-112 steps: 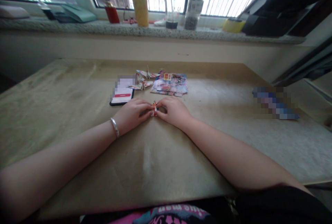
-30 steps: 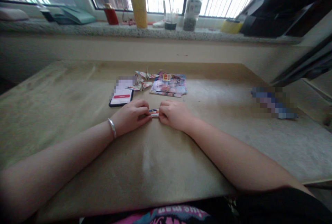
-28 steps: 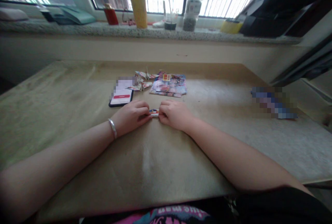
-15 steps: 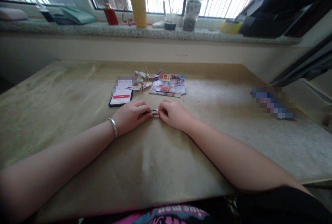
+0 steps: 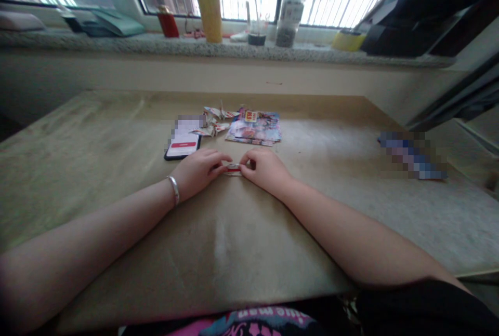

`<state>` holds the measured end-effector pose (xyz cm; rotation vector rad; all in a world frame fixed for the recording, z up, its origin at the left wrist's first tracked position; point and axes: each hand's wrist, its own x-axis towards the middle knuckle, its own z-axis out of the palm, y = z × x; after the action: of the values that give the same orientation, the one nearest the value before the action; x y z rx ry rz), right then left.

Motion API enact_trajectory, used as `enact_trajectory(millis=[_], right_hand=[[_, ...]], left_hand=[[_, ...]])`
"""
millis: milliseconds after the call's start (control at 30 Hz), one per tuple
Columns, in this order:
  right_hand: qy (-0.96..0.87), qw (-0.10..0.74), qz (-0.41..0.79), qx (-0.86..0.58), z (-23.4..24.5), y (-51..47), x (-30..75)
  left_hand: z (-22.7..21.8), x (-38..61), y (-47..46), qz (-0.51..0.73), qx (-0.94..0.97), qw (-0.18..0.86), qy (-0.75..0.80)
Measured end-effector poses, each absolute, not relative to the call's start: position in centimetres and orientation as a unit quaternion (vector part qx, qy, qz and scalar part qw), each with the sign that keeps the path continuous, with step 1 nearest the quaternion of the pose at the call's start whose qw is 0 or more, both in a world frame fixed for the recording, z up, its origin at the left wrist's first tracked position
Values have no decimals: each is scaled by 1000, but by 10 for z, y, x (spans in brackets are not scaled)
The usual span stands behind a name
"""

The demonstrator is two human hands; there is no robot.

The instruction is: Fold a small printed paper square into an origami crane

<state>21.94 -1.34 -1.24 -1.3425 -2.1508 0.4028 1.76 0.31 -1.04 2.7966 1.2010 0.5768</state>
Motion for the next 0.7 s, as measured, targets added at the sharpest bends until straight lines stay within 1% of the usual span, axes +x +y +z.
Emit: enact_trajectory(millis=[100,300,567,700], right_hand=[[-790,290,181,-508,-13,-12,219],[-788,305,206,-494,-18,-11,219],[-824,306,184,-439,-17,-15,219],[-836,289,162,-437,-15,-17,219]], left_hand=[[-10,17,3,177,915,8,363],[-13,16,4,231,914,37,331],[-11,16,1,240,916,30,321],[-9,18,-2,244,903,57,349]])
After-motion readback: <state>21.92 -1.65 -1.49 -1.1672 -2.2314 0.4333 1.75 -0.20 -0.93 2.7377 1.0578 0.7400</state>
